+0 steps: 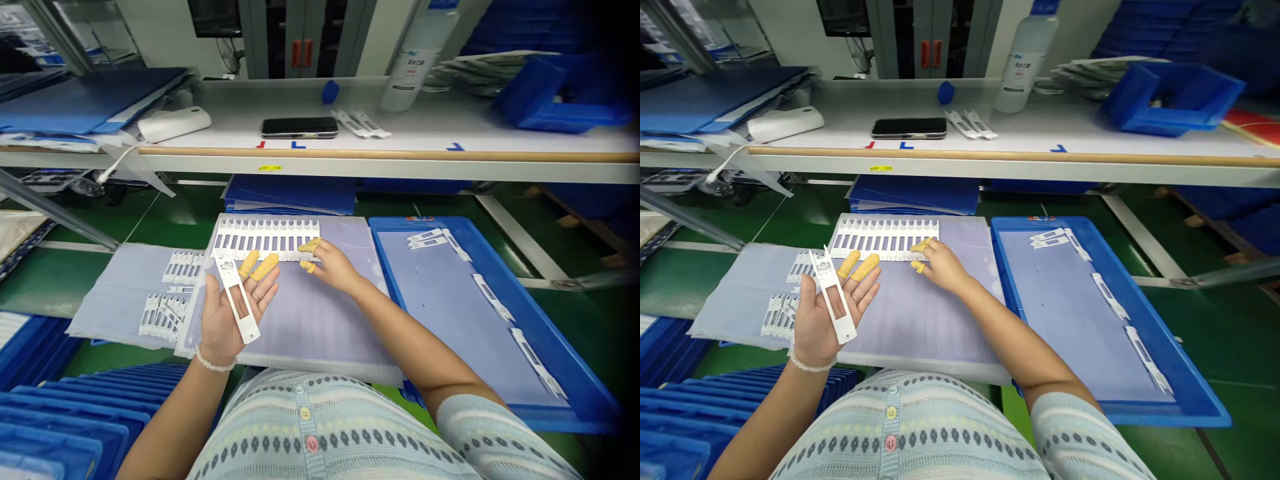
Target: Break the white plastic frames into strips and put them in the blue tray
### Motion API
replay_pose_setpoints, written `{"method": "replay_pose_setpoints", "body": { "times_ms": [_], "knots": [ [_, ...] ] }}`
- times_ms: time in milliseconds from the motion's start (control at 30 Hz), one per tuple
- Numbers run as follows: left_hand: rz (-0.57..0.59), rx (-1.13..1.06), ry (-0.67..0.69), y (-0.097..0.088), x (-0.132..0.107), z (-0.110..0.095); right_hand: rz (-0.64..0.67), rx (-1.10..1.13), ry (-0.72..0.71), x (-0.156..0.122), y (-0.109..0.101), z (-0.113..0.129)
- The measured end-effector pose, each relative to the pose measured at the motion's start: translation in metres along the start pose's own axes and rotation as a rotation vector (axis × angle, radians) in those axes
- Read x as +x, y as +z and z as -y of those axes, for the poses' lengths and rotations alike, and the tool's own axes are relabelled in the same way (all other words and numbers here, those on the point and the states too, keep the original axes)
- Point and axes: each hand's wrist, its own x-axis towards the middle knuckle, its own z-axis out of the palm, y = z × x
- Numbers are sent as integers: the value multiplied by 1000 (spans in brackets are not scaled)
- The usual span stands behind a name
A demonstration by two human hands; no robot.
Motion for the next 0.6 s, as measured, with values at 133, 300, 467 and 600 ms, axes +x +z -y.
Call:
{"method": "replay_pose_setpoints", "body": {
  "times_ms": [133,300,467,600],
  "knots": [
    [-19,-10,81,19,-4,-12,-264,145,-304,-20,-16,67],
    [7,-8,90,31,-6,-11,-246,133,-538,-33,-21,120],
    [147,-43,52,25,-1,-6,-180,-85,-579,-32,-14,127],
    [213,-3,50,19,6,2,-175,-175,-567,-36,-6,123]
  ]
}}
